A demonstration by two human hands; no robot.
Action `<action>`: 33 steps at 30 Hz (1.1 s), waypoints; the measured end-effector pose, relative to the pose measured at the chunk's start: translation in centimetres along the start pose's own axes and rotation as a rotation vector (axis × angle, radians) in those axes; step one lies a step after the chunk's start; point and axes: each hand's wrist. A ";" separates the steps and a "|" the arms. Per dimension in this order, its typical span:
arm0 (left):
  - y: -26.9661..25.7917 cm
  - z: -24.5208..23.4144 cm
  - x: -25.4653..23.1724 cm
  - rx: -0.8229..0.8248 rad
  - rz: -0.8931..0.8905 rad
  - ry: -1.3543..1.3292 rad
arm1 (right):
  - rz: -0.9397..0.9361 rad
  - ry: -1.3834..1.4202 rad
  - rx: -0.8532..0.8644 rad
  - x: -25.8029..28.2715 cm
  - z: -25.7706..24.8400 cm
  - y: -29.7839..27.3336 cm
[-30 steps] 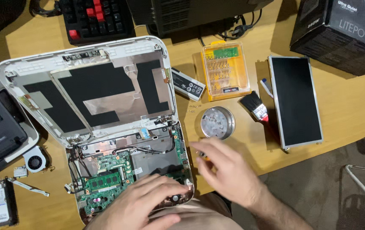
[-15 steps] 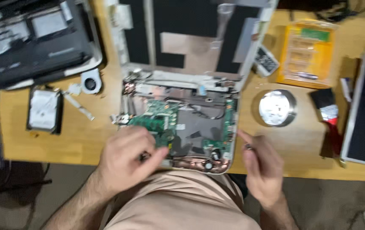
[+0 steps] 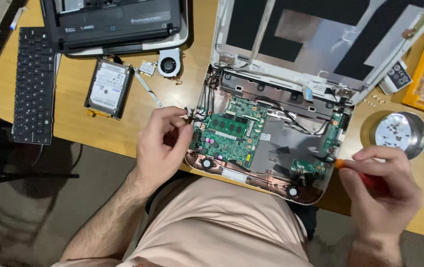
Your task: The person disassembles a laptop by removing screws from the motherboard area using a screwdriver. They remove a RAM module and place it on the table, then continue unscrewing various components on the motherboard. The person works methodically across different sections of the exposed internal hardware.
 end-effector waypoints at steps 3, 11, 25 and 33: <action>-0.1 0.1 0.1 0.059 -0.059 0.030 | -0.055 0.055 0.128 1.9 0.4 3.7; -0.2 0.2 0.2 0.039 -0.040 0.082 | -0.015 0.334 0.381 7.5 7.2 10.6; 1.2 -0.2 -0.5 0.089 -0.090 -0.041 | 0.222 0.369 0.241 -0.3 4.7 10.2; 0.9 -0.4 -0.4 0.090 -0.067 -0.107 | 0.252 0.522 0.240 -2.2 4.8 9.5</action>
Point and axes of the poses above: each hand's wrist, its own y-axis towards the middle knuckle, its own z-axis out of the palm, x = y × z, and after that the axes turned 6 degrees about -x, right-handed
